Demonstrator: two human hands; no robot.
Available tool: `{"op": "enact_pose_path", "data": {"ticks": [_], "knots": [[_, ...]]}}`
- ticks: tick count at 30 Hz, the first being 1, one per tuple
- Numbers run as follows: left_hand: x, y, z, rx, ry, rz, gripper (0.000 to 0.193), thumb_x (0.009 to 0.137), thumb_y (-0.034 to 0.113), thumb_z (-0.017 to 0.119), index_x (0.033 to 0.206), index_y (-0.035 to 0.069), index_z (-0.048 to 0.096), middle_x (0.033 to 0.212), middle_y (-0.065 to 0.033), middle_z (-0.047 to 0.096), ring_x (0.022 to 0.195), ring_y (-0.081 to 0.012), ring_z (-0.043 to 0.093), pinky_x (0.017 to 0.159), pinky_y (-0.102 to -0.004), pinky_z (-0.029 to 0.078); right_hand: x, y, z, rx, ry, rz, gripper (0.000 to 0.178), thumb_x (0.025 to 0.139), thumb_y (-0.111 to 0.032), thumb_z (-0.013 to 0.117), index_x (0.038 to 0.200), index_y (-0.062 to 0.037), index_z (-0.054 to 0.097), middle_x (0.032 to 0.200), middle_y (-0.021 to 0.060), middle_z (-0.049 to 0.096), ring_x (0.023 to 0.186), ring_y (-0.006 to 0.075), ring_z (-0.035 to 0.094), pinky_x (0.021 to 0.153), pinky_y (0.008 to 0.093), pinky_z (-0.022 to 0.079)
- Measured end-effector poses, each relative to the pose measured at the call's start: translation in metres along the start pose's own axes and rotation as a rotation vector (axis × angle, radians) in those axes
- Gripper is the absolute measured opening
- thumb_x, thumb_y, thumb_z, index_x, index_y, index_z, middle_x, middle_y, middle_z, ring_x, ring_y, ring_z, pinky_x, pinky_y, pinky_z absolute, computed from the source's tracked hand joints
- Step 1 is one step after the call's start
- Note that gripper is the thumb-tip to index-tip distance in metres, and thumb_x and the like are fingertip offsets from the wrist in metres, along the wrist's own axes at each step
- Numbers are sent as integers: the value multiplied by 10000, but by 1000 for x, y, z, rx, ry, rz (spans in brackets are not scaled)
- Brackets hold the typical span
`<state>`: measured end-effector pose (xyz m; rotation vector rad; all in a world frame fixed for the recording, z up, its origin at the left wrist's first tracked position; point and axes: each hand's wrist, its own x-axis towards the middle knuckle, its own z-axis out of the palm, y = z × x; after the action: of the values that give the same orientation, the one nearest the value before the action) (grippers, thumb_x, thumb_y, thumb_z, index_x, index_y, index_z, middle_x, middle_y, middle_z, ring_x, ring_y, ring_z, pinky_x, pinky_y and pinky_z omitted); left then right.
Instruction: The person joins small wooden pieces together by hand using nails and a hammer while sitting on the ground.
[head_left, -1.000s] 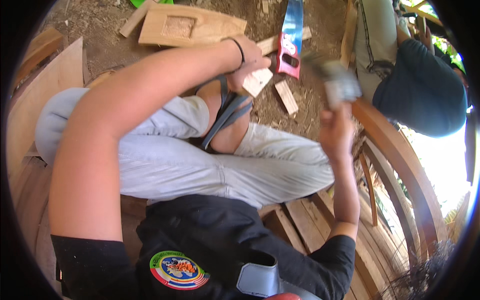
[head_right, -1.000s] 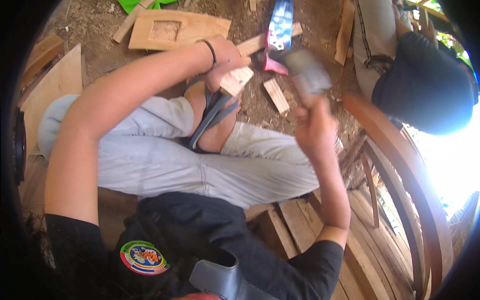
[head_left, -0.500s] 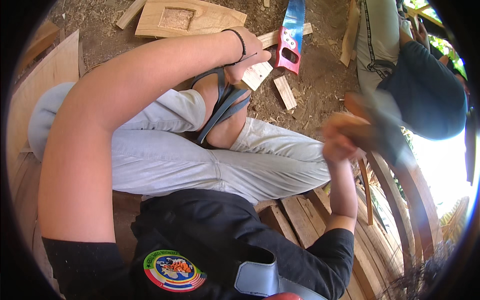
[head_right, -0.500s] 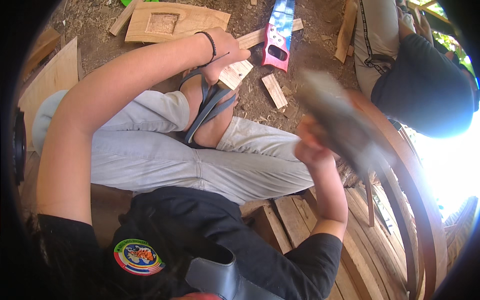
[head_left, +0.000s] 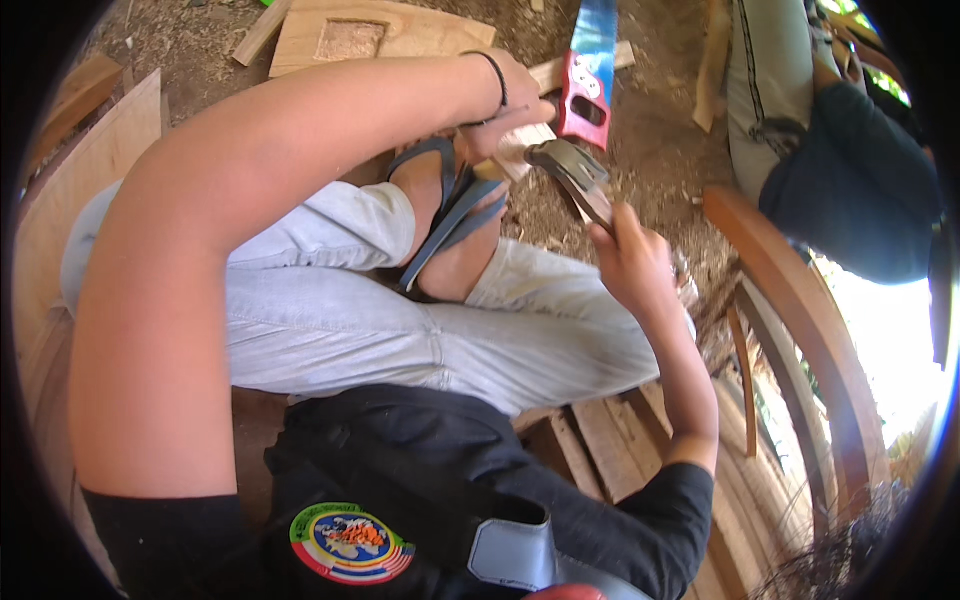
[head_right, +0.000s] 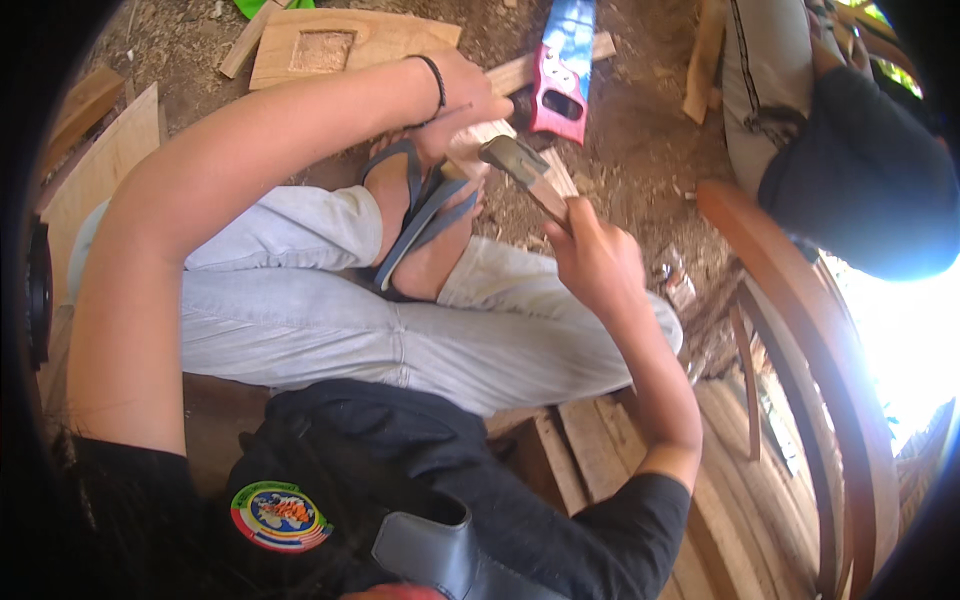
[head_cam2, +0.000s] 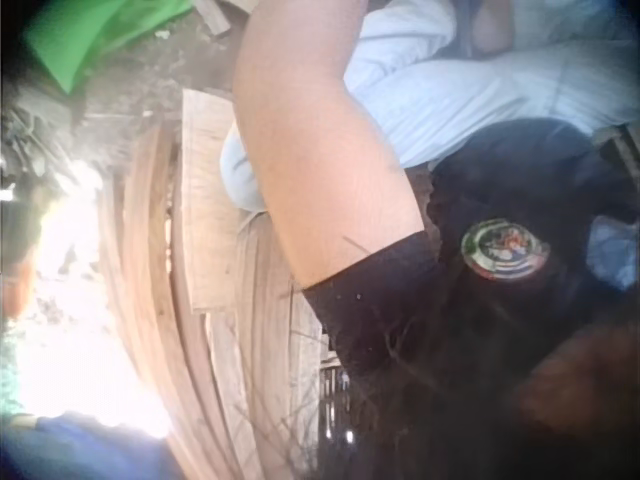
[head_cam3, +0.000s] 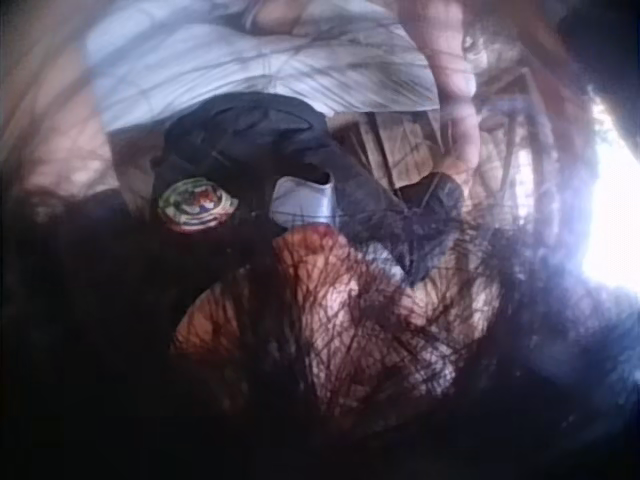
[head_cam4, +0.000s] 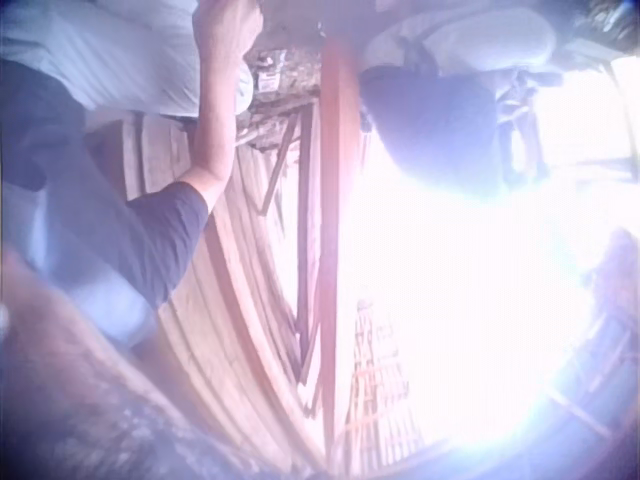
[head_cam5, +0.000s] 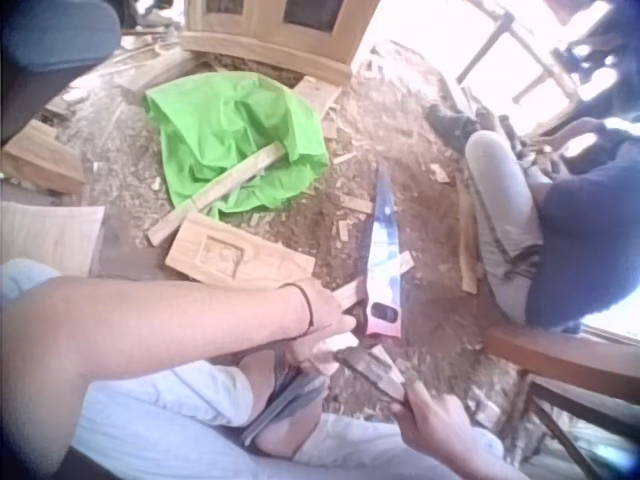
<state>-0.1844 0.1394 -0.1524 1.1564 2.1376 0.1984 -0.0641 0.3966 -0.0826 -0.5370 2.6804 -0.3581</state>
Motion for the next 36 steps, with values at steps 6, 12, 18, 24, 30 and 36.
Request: {"op": "enact_pose_path", "data": {"ticks": [6,12,18,24,30,36], "knots": [[-9,1,-3,24,-16,-15,711,540,280,809,1165,51,559,936,-196,706,908,-373,695,775,-444,567,-7,2,-39,739,322,-315,378,994,-369,573,924,-1,522,671,144,593,550,285,589,497,376,458],[-11,-3,3,-48,-29,-71,692,525,284,797,1138,56,568,925,-181,709,901,-366,695,772,-429,569,11,0,-37,115,188,-111,222,984,-232,570,1038,-17,563,840,177,664,694,387,675,600,454,523],[-9,8,-1,-2,41,-56,727,511,318,855,1109,57,535,854,-180,700,867,-388,692,742,-443,565,1,-5,1,-156,-124,19,246,978,-262,590,1034,-37,509,657,171,618,563,392,626,517,438,500],[-19,1,9,12,56,-20,783,516,342,846,1179,80,524,962,-163,681,959,-379,665,811,-452,549,-10,-17,-53,523,367,86,292,1031,-303,521,1014,-13,507,636,71,528,541,155,541,503,320,418],[-17,-20,22,31,235,64,944,527,372,815,1351,73,468,1313,-182,526,1193,-365,532,1025,-460,435,10,-9,-60,813,549,162,229,1065,-261,472,1076,-42,535,683,-58,459,514,2,408,421,179,335],[-38,-27,40,-61,573,93,945,568,315,837,1362,28,414,1283,-213,514,1189,-410,515,1026,-464,434,15,-8,-1,1002,524,410,313,1002,-316,566,1045,-8,600,791,133,653,693,217,616,644,376,488]]}}
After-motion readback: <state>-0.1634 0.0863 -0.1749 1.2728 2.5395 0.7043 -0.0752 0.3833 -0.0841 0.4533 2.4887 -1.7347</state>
